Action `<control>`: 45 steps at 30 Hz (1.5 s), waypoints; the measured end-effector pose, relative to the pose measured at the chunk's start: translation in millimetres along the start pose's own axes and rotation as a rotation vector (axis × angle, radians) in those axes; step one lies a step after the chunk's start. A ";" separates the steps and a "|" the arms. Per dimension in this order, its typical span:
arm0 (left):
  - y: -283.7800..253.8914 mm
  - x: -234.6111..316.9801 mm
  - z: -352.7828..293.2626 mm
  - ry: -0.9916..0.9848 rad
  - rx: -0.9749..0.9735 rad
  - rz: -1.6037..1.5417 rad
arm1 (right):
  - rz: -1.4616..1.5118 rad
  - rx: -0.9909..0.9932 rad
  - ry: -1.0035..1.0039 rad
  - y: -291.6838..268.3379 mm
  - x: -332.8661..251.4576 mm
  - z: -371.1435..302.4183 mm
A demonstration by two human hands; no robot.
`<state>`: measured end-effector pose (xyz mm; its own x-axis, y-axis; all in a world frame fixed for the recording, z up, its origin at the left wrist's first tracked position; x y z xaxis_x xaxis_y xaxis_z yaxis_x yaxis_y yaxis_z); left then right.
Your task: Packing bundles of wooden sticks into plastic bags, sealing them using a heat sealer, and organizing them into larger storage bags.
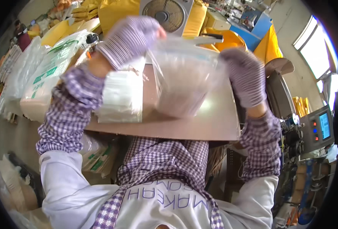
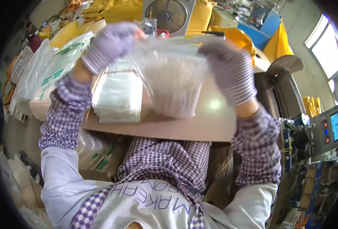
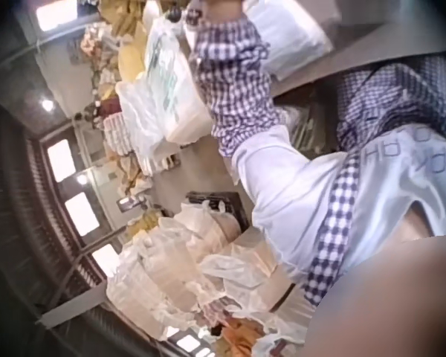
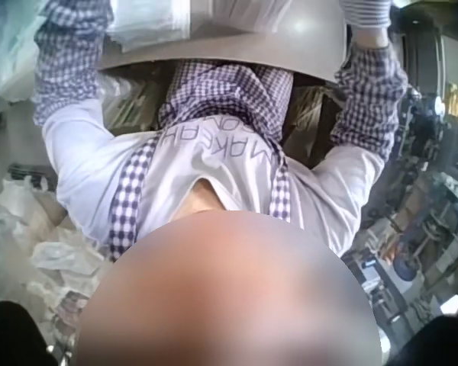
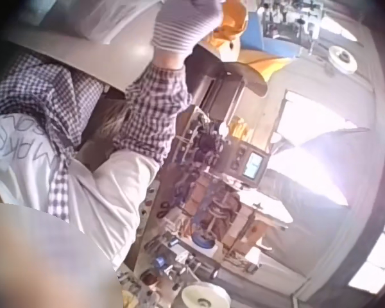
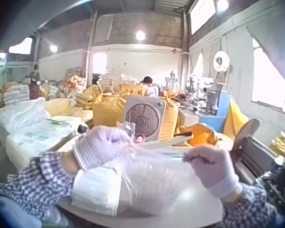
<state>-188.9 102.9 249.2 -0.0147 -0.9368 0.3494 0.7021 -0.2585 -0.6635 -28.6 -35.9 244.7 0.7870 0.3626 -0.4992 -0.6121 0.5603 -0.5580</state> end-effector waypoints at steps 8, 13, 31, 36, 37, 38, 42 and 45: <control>11.7 -38.4 -9.2 -0.241 -0.125 0.012 | 0.093 -0.198 0.132 22.1 47.2 16.9; 71.2 -86.8 -48.1 -0.191 0.200 -1.086 | 0.082 -0.121 0.344 12.0 97.9 35.4; 349.0 -259.6 -45.6 -1.035 0.026 -1.551 | 0.072 0.114 0.266 1.6 329.0 157.4; 339.6 -270.8 -30.1 -1.009 0.127 -1.227 | -0.976 -0.436 0.544 47.6 376.9 101.9; 341.2 -269.4 -29.9 -1.003 0.118 -1.230 | -0.953 -0.412 0.430 62.9 397.0 66.2; 341.9 -273.2 -37.0 -0.988 0.097 -1.202 | -0.938 -0.486 0.610 82.0 416.6 40.7; 331.6 -263.7 -51.3 -1.058 0.060 -1.068 | -0.813 -0.375 0.689 83.7 390.3 41.7; 337.6 -262.0 -73.3 -1.036 0.070 -1.169 | -0.803 -0.397 0.680 82.4 393.1 43.4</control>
<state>-0.2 243.7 -114.8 -0.0977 0.3403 0.9352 0.6829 -0.6607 0.3118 233.7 185.1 31.2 0.8329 -0.5461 -0.0902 -0.0233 0.1283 -0.9915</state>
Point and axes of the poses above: each hand's wrist, its own z-axis towards the middle knuckle, its own y-axis out of the palm, x = y × z, the point moved 8 cm from there along z, towards the middle knuckle, and after that the axes turned 5 degrees about -x, right-handed, at the moved point
